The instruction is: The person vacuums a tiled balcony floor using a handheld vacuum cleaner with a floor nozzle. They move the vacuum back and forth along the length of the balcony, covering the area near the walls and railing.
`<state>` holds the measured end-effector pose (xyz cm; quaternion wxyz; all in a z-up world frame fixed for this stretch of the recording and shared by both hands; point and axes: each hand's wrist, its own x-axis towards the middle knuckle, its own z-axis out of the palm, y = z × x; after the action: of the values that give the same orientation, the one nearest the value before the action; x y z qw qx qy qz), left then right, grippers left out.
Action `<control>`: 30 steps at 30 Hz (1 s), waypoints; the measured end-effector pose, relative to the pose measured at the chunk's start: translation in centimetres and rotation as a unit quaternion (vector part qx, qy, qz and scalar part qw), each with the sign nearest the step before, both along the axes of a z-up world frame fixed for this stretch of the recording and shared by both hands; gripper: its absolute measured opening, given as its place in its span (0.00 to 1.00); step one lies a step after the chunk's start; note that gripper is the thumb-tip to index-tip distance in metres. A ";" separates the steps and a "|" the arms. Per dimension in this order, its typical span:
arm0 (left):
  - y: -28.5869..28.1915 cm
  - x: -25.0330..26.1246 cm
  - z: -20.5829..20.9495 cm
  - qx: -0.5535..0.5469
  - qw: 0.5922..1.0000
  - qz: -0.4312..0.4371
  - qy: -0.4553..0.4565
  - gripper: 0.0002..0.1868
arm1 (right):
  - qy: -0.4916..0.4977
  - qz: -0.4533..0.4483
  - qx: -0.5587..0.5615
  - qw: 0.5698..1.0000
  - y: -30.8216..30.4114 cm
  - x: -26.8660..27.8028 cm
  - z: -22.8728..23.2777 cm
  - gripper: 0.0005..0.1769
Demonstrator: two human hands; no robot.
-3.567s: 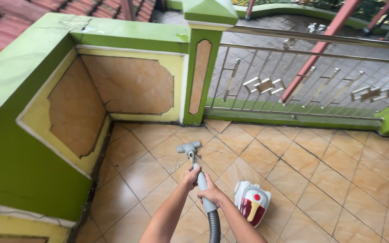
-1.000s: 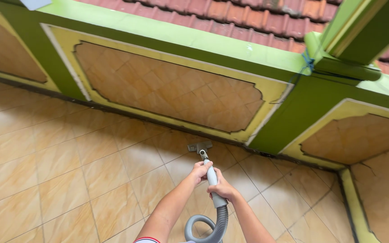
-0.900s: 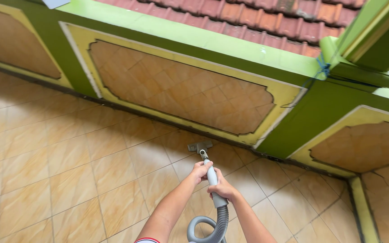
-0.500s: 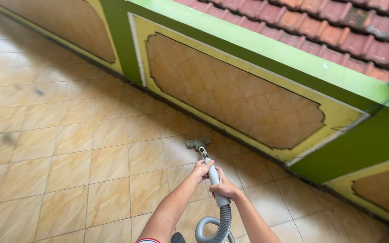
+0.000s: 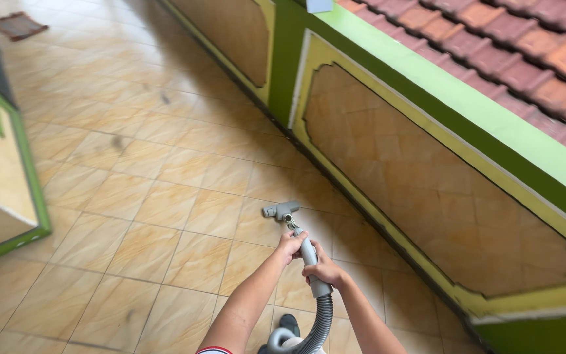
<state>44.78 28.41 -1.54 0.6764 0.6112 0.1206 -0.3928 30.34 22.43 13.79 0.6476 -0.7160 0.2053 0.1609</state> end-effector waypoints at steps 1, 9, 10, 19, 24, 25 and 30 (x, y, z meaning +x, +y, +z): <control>0.8 0.4 0.5 0.000 1.000 0.013 0.000 0.55 | 0.000 0.013 0.000 1.000 0.2 0.7 -0.2 0.56; 4.7 5.5 2.4 0.012 0.989 0.142 0.045 0.40 | 0.053 0.111 0.030 0.992 1.3 8.2 0.9 0.53; 5.1 6.3 2.4 0.010 0.987 0.155 0.044 0.40 | 0.052 0.124 0.027 0.991 1.5 9.0 1.2 0.53; 8.4 11.0 2.4 -0.010 0.963 0.264 0.051 0.17 | 0.063 0.236 -0.004 0.970 3.1 15.9 2.1 0.53; 10.8 11.8 2.8 -0.016 0.943 0.325 0.070 0.25 | 0.064 0.303 -0.012 0.951 4.4 18.1 2.6 0.54; 11.2 11.9 2.9 -0.017 0.939 0.336 0.068 0.25 | 0.062 0.314 -0.013 0.947 4.5 18.8 2.3 0.54; 14.2 11.6 2.5 -0.010 0.920 0.384 0.069 0.27 | 0.046 0.377 -0.003 0.925 6.1 20.9 0.1 0.57</control>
<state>56.43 42.64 1.00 0.7717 0.4819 0.3888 -0.1452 51.19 28.58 13.89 0.5268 -0.7342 -0.0500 0.4252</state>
